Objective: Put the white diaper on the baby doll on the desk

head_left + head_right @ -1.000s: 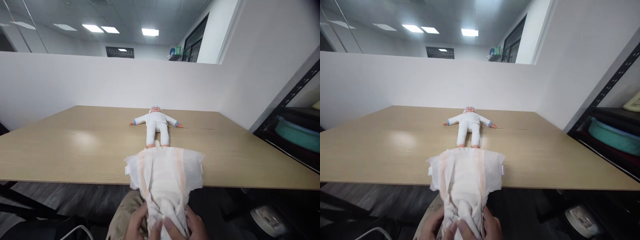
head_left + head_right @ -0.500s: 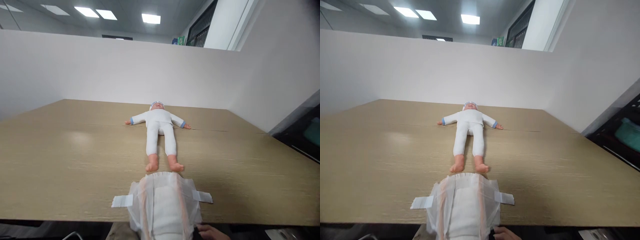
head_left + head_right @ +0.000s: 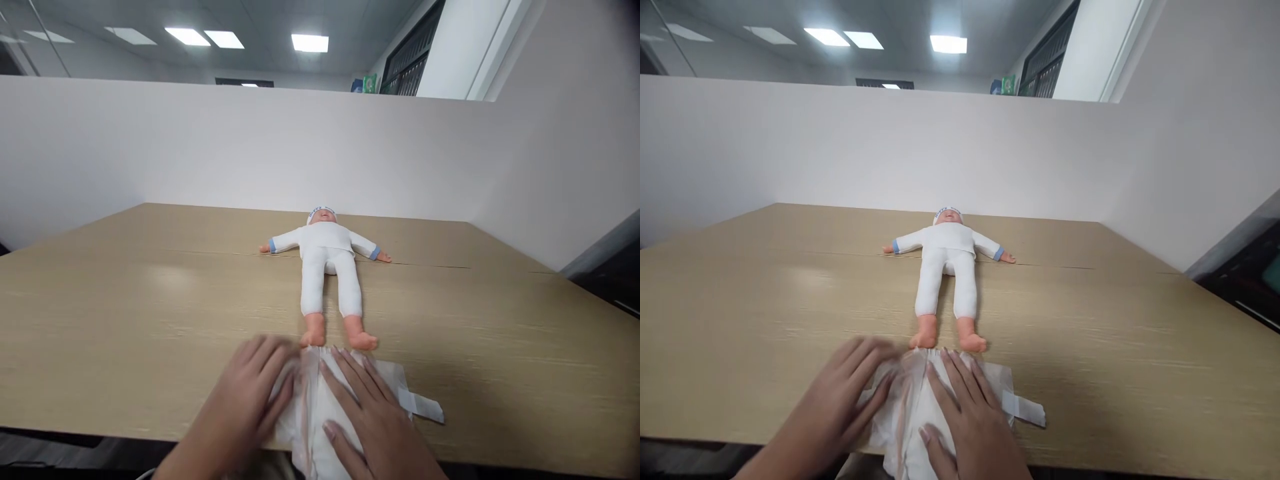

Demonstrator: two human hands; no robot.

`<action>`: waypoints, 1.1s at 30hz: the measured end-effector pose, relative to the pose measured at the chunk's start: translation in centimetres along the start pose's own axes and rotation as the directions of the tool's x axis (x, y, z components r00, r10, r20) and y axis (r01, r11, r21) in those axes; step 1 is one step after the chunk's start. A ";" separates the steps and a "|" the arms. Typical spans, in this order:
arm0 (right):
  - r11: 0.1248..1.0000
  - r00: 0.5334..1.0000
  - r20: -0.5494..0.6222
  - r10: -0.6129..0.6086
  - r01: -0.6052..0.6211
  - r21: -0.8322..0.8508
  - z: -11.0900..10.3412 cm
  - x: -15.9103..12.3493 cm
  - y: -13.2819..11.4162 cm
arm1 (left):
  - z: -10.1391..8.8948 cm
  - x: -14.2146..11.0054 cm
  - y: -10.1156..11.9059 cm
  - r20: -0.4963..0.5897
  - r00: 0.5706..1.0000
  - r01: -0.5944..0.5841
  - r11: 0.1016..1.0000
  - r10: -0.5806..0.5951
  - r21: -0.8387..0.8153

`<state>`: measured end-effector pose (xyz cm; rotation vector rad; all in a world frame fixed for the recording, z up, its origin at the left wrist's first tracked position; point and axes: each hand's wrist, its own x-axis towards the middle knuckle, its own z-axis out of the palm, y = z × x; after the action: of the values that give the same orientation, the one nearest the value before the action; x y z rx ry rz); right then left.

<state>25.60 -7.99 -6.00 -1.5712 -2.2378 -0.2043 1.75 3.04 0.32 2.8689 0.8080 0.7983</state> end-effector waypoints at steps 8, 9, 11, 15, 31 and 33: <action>0.989 0.986 0.166 0.011 -0.035 0.142 -1.5 1.1 0.1 | 3.1 12.8 -4.2 0.449 0.803 -0.510 0.842 0.392 0.176; 0.987 0.985 0.174 0.010 -0.038 0.155 -1.5 1.2 0.3 | 3.4 13.5 -4.3 0.472 0.760 -0.568 0.810 0.448 0.147; 0.983 0.981 0.192 0.006 -0.041 0.178 -1.6 1.3 0.9 | 4.0 14.6 -4.3 0.467 0.700 -0.646 0.758 0.540 0.092; 0.968 0.959 0.277 -0.065 -0.007 0.252 -1.9 1.9 2.3 | 4.9 16.2 -4.4 0.374 0.652 -0.702 0.711 0.660 -0.031; 0.950 0.942 0.304 -0.142 0.043 0.310 1.5 14.2 12.7 | -3.3 24.9 -5.9 -0.079 0.922 -0.350 0.729 0.379 -0.588; 0.944 0.964 0.211 -0.160 0.088 0.317 2.4 17.2 14.8 | -3.7 25.2 -6.4 -0.112 0.922 -0.363 0.723 0.372 -0.588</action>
<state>33.77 13.12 -2.90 -1.3466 -2.4081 0.2969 15.24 20.90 14.07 2.4452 -0.0616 0.8676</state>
